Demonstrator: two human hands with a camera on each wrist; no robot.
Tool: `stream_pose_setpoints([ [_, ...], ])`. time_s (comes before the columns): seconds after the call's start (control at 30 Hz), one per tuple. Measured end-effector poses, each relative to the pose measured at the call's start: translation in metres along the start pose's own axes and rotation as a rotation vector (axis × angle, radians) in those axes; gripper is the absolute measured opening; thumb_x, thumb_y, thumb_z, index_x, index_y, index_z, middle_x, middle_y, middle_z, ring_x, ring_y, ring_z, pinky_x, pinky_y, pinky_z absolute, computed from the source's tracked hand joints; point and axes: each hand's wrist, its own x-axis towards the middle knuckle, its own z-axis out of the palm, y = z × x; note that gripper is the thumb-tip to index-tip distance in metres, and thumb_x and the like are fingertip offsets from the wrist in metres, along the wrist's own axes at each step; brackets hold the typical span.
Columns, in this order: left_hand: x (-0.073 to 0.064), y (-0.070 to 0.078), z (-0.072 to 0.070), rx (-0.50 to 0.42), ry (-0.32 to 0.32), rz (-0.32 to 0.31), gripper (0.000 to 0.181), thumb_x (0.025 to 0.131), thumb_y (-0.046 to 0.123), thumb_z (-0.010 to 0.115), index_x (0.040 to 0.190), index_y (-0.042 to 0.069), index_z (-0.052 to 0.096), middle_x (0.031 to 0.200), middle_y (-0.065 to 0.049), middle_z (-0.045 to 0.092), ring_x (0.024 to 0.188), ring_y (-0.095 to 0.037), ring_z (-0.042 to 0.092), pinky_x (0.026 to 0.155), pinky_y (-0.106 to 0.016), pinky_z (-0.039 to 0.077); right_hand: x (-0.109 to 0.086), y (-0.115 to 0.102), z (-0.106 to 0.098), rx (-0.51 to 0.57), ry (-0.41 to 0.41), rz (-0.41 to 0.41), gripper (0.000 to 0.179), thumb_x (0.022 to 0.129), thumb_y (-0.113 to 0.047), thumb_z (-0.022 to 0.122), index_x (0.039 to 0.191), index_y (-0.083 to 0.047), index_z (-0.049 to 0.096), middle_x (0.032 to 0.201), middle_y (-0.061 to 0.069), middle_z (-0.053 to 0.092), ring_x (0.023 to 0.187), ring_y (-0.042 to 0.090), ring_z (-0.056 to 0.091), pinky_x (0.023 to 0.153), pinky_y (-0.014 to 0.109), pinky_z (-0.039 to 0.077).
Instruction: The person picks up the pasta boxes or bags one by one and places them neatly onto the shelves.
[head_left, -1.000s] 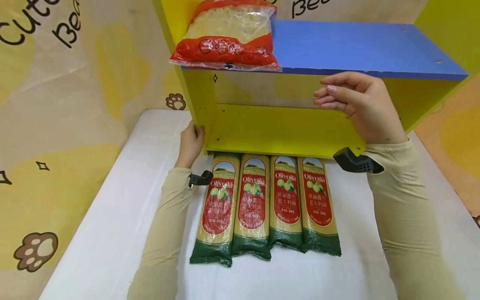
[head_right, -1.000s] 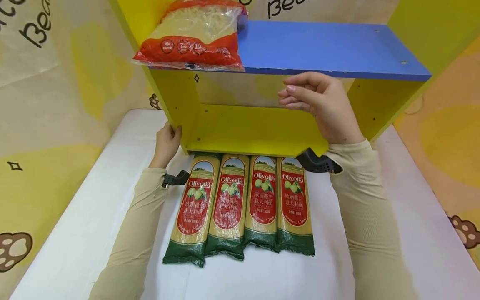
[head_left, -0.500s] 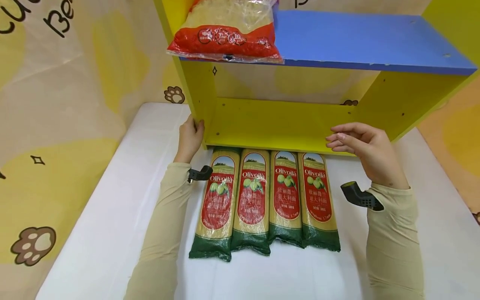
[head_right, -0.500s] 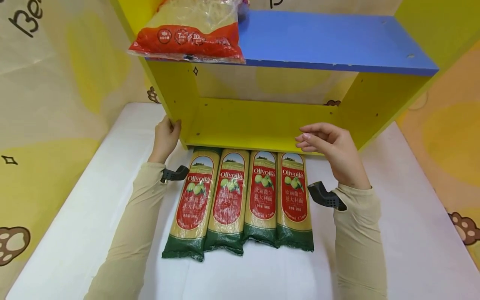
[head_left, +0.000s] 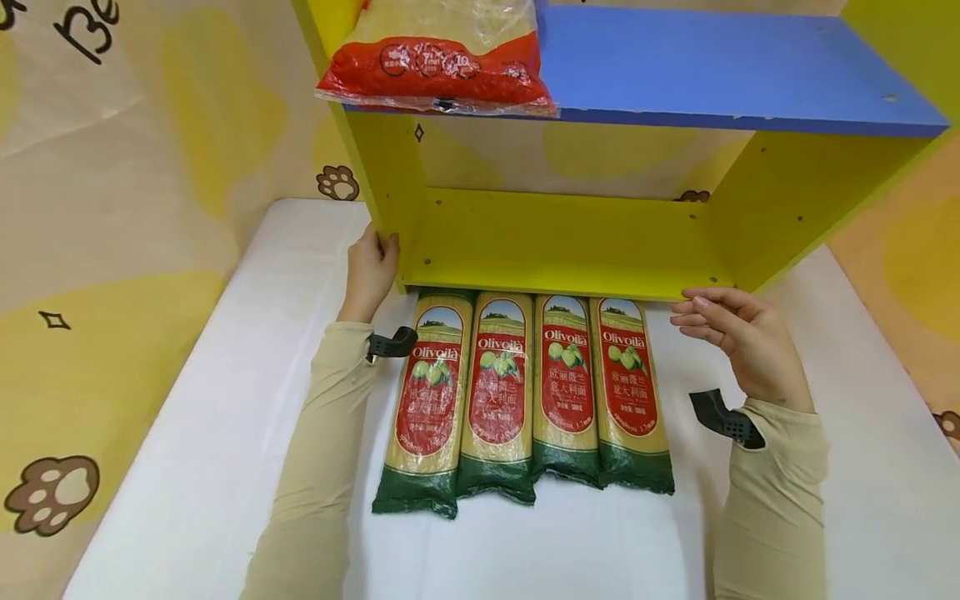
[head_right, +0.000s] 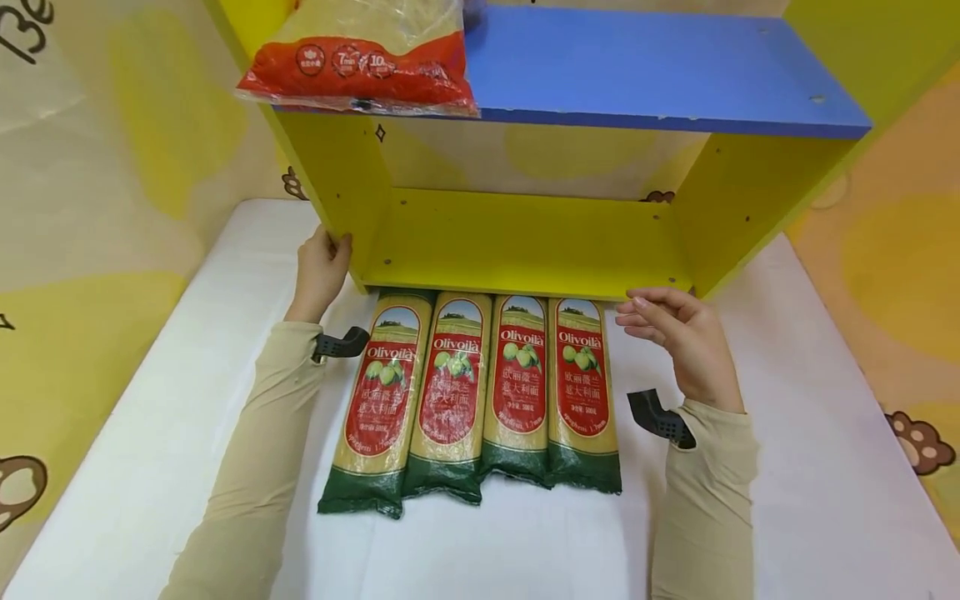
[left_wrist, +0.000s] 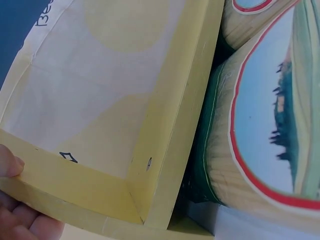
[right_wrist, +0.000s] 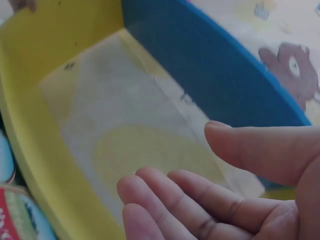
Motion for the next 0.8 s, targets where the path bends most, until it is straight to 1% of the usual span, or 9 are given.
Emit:
stream_pose_setpoints([
  [0.07,0.001,0.000,-0.002,0.008,0.000,-0.005,0.026,0.097,0.007,0.048,0.111,-0.014,0.054,0.075,-0.025,0.057,0.063,-0.032,0.053,0.054,-0.026,0.034,-0.004,0.005,-0.002,0.007,0.033,0.037,0.018,0.096,-0.002,0.050,0.102,-0.001,0.067,0.094,0.010,0.071,0.083,0.020,0.069,0.076,0.025,0.052],
  [0.2,0.003,0.000,-0.003,0.008,-0.005,-0.008,0.028,0.097,0.008,0.048,0.113,-0.014,0.054,0.084,-0.028,0.061,0.071,-0.034,0.060,0.057,-0.026,0.038,-0.013,0.014,-0.008,-0.010,0.104,0.120,0.016,0.096,-0.008,0.053,0.100,-0.006,0.069,0.093,0.006,0.071,0.082,0.017,0.069,0.075,0.024,0.052],
  [0.27,0.002,0.000,-0.003,0.006,-0.002,-0.011,0.028,0.097,0.008,0.047,0.113,-0.014,0.054,0.087,-0.028,0.062,0.074,-0.034,0.062,0.057,-0.024,0.039,-0.016,0.020,-0.011,-0.020,0.131,0.156,0.015,0.095,-0.010,0.055,0.100,-0.007,0.069,0.093,0.005,0.071,0.082,0.016,0.069,0.074,0.023,0.052],
  [0.4,0.001,0.000,-0.002,0.002,0.006,-0.016,0.026,0.097,0.007,0.047,0.110,-0.014,0.054,0.078,-0.026,0.058,0.065,-0.031,0.054,0.053,-0.021,0.034,-0.024,0.033,-0.015,-0.076,0.146,0.228,0.013,0.095,-0.014,0.056,0.098,-0.011,0.069,0.092,0.001,0.071,0.083,0.014,0.069,0.074,0.022,0.051],
  [0.5,0.000,0.000,0.000,-0.001,0.007,-0.016,0.025,0.097,0.007,0.047,0.108,-0.014,0.054,0.073,-0.022,0.055,0.060,-0.027,0.048,0.051,-0.021,0.031,-0.027,0.041,-0.018,-0.179,0.132,0.307,0.013,0.095,-0.019,0.056,0.099,-0.013,0.067,0.092,-0.003,0.071,0.083,0.011,0.068,0.074,0.020,0.051],
  [0.57,0.000,0.001,0.000,0.001,0.007,-0.015,0.025,0.097,0.007,0.047,0.107,-0.014,0.054,0.071,-0.020,0.053,0.059,-0.025,0.047,0.051,-0.022,0.031,-0.028,0.046,-0.020,-0.265,0.125,0.351,0.018,0.095,-0.023,0.057,0.104,-0.008,0.064,0.090,-0.006,0.070,0.082,0.010,0.067,0.074,0.019,0.050],
  [0.67,0.000,0.001,0.000,0.010,0.008,-0.012,0.024,0.097,0.007,0.047,0.105,-0.014,0.054,0.068,-0.016,0.049,0.058,-0.023,0.043,0.052,-0.024,0.031,-0.027,0.051,-0.023,-0.388,0.119,0.392,0.036,0.096,-0.026,0.056,0.113,0.005,0.057,0.088,-0.010,0.068,0.082,0.008,0.066,0.074,0.019,0.050],
  [0.73,0.000,0.001,0.000,0.015,0.006,-0.011,0.024,0.097,0.007,0.047,0.105,-0.014,0.054,0.066,-0.014,0.046,0.057,-0.023,0.041,0.052,-0.025,0.030,-0.026,0.054,-0.024,-0.438,0.114,0.414,0.044,0.096,-0.027,0.056,0.117,0.011,0.052,0.087,-0.013,0.067,0.081,0.008,0.065,0.074,0.019,0.050],
  [0.8,-0.001,0.001,0.000,0.014,0.008,-0.009,0.024,0.097,0.007,0.047,0.106,-0.014,0.054,0.066,-0.014,0.047,0.057,-0.023,0.042,0.052,-0.025,0.031,-0.026,0.056,-0.025,-0.454,0.101,0.435,0.049,0.096,-0.028,0.056,0.119,0.015,0.048,0.088,-0.012,0.066,0.082,0.008,0.065,0.074,0.020,0.050],
])
